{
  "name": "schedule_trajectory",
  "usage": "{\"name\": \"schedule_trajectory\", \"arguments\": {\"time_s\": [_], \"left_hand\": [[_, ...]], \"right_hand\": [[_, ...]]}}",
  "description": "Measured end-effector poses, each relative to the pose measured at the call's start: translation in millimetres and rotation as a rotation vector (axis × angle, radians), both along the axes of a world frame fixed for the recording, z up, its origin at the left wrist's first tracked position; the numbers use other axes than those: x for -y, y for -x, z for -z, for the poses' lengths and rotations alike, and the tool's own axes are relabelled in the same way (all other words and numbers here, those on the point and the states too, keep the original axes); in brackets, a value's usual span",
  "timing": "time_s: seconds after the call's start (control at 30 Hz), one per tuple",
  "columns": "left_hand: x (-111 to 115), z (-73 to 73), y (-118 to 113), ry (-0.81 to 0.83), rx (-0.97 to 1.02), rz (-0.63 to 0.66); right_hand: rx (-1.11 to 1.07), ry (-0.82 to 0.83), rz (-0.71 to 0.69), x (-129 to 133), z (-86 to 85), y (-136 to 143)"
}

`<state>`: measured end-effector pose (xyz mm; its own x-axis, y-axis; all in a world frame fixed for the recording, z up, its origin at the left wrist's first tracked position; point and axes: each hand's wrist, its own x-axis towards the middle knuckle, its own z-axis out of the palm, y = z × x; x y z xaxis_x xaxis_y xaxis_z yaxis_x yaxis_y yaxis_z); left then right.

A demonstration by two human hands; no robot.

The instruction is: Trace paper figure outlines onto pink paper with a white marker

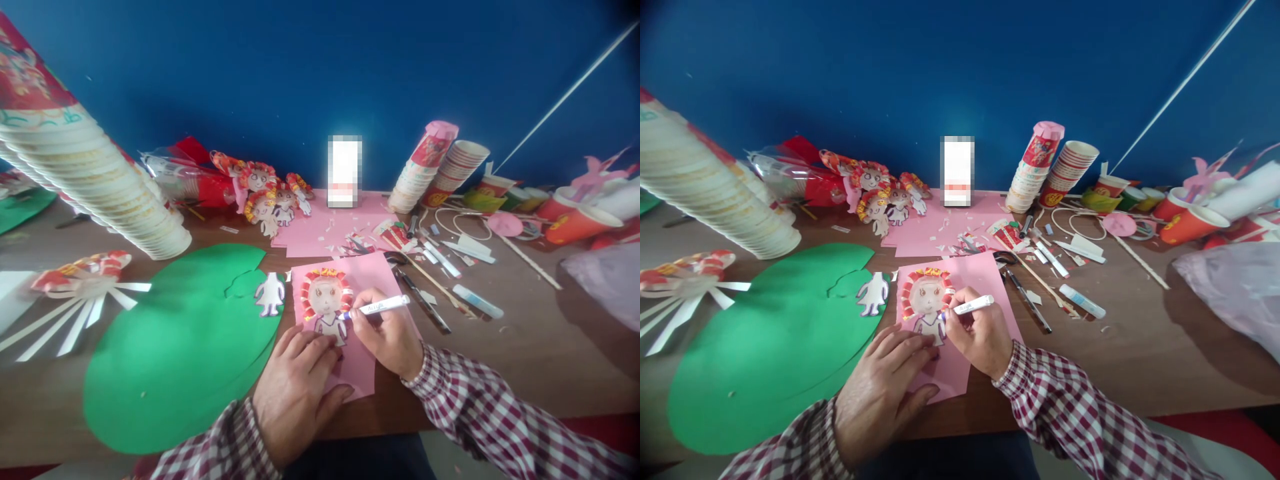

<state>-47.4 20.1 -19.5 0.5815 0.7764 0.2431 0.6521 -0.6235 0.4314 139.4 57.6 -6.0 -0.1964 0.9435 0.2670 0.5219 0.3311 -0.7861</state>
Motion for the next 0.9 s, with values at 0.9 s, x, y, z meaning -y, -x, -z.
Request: {"name": "schedule_trajectory", "arguments": {"time_s": [0.9], "left_hand": [[-0.8,-0.3,-0.4,-0.004,0.004,0.01]], "right_hand": [[0.003,0.047,-0.038,1.3,3.9,1.0]]}}
